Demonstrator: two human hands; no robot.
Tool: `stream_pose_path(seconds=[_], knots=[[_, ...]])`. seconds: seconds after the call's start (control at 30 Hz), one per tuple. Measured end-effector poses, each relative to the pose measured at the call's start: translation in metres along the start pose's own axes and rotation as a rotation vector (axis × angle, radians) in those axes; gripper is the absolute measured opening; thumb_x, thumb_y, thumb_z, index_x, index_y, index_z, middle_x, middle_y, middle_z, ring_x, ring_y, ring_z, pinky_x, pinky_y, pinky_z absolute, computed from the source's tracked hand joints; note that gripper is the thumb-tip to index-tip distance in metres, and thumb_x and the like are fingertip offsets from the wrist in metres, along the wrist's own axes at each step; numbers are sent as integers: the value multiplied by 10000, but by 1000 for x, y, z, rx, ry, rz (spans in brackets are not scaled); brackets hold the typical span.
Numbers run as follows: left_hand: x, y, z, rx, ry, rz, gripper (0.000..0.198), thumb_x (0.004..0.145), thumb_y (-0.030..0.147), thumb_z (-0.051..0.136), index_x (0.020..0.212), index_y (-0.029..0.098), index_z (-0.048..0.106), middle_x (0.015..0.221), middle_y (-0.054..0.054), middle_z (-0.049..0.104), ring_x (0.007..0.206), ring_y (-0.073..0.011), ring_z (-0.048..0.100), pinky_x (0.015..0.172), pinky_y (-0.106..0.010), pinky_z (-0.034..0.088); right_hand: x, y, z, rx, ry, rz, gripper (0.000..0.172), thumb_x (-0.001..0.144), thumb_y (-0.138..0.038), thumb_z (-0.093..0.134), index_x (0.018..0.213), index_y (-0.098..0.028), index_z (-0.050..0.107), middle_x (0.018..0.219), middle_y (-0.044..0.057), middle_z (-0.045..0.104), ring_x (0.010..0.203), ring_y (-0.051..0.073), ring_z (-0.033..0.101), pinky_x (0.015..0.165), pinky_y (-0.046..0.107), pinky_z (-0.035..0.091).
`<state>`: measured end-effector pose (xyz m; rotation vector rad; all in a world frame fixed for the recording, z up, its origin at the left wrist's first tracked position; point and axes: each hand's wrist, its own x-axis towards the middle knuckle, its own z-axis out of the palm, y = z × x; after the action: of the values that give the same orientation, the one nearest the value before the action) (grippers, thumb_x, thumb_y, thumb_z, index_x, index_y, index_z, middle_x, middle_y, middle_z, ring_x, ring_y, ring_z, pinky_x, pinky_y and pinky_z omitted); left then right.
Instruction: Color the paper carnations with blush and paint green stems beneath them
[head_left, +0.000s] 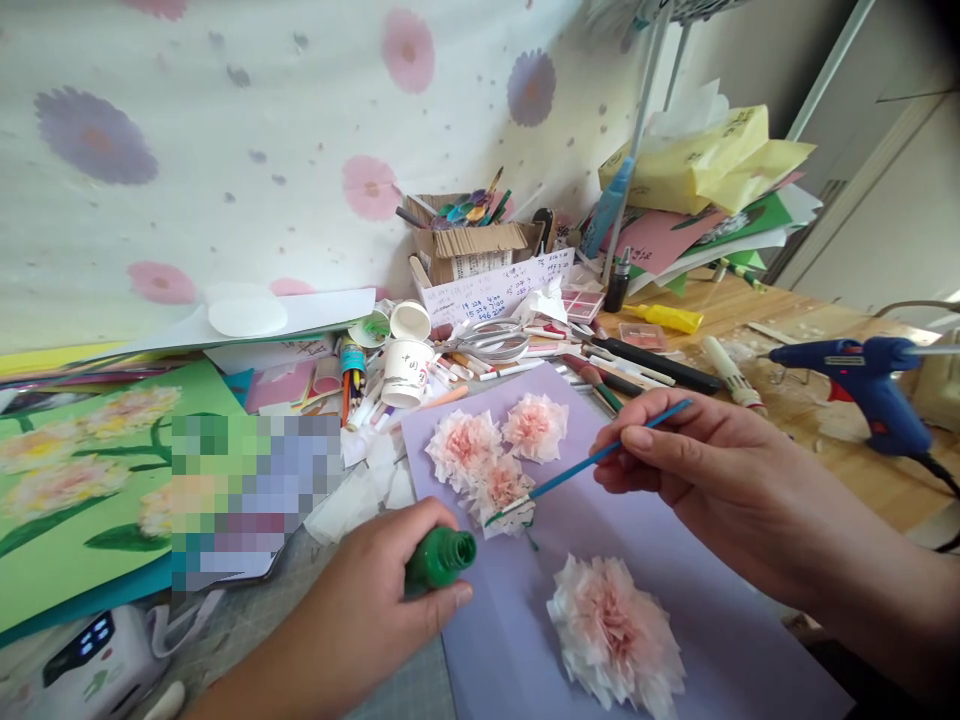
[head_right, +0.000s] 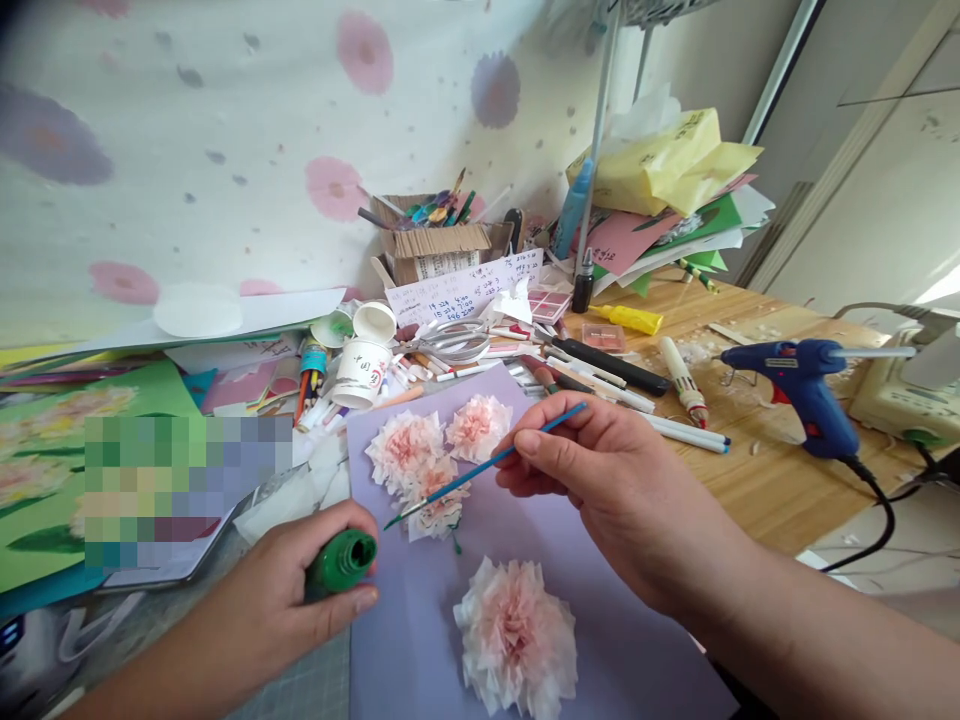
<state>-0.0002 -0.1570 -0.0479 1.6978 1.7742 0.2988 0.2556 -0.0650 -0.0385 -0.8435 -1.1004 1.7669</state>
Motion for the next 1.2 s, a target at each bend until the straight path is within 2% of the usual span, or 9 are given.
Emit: stream_pose_path(seconds=[0.13,0.27,0.5,0.67,0.8,0.97,1.2], knots=[[1,1,0,10,6,-9,107,783,323,609,794,241,542,723,54,565,705,-196,537,646,-265,380,5,-5,-12,-42,43,-31,187,731,-333,848,708,-192,726,686,25,735,624,114,689,613,185,560],[1,1,0,15,22,-6,124,777,352,606,780,244,546,700,54,569,682,-198,541,634,-266,384,5,-7,-14,-27,39,-46,167,742,-315,838,709,-193,728,700,26,740,630,114,693,622,188,565],[3,-1,0,-17,4,-5,113,792,327,623,820,239,558,740,50,587,713,-201,553,665,-280,395,-2,-2,-3,-33,-51,-94,146,761,-327,827,736,-216,737,740,14,749,650,112,690,625,192,564],[1,-3,0,-24,0,6,125,797,315,646,839,237,558,742,58,582,723,-195,551,660,-273,396,-7,4,0,-140,-148,-185,65,817,-309,785,821,-251,755,811,8,763,731,118,700,701,204,573],[0,-3,0,-18,10,20,140,795,326,659,846,238,562,747,63,577,721,-185,540,652,-262,390,-11,5,1,-252,-178,-255,28,836,-287,766,861,-276,759,851,3,773,770,126,711,720,203,581],[-1,0,-1,-19,-2,14,129,803,317,646,845,237,555,758,60,587,737,-187,546,659,-263,390,-14,4,-2,-318,-139,-255,30,827,-302,771,852,-286,765,867,18,774,781,159,713,719,241,587],[0,2,-2,-30,-7,7,107,799,310,617,808,236,539,733,57,555,711,-189,533,656,-269,392,-5,-3,-16,-204,-52,-203,88,770,-331,817,790,-267,761,829,22,762,754,166,688,719,279,570]])
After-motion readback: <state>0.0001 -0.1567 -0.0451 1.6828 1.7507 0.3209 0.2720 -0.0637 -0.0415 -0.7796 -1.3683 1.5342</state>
